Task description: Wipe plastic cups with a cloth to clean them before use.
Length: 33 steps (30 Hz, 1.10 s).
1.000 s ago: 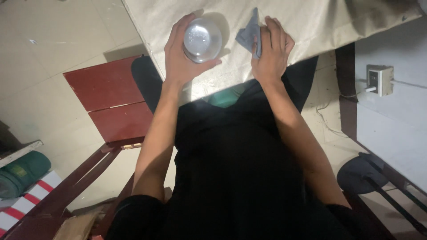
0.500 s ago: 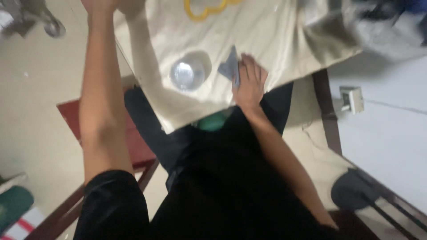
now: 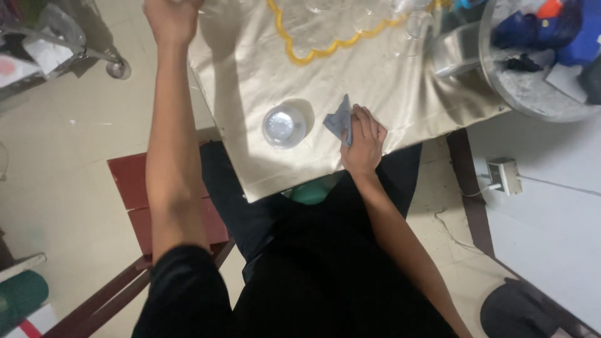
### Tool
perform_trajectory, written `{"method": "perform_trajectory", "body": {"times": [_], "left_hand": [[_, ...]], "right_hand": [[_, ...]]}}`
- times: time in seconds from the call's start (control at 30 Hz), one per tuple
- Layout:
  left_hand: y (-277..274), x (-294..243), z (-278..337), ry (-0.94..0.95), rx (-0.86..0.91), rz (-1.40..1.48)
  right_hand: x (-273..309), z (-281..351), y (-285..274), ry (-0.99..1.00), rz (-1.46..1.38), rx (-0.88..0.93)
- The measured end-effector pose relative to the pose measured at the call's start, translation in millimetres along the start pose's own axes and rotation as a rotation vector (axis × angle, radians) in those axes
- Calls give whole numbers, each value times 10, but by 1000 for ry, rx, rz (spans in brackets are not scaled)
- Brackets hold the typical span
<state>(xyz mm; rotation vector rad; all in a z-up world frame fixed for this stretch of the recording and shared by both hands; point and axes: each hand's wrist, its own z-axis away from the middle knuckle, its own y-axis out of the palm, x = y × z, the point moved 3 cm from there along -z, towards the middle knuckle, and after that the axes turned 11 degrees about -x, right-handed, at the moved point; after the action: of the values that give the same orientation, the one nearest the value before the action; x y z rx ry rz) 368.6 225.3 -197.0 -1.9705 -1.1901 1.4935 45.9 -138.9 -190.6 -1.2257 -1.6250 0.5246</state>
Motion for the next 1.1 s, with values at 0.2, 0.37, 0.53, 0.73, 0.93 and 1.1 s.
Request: {"method": "perform_trajectory", "body": {"times": [0.2,0.37,0.53,0.73,0.93,1.1], "left_hand": [[-1556,-1597,1032,-192,130,902],[-1891,-1656,1821,-536,127,1209],[-1974,-1848,2136,-677,181,1337],[-1545,-1921,2458,-804,390,1577],[-1398,-2392,2645,-1222,460,1959],[-1402,-2447,2735,-1194,436,2106]], "right_hand": [[-112,31,106,-12,-10,-12],[-666,256,332,623,-559,-66],[-842,-15,-476,989,-787,-352],[134,-283,-1493,726,-826,-530],[1388,-151,-1308,-129,-9,545],[1869,-224,-1475,-427,-134,575]]}}
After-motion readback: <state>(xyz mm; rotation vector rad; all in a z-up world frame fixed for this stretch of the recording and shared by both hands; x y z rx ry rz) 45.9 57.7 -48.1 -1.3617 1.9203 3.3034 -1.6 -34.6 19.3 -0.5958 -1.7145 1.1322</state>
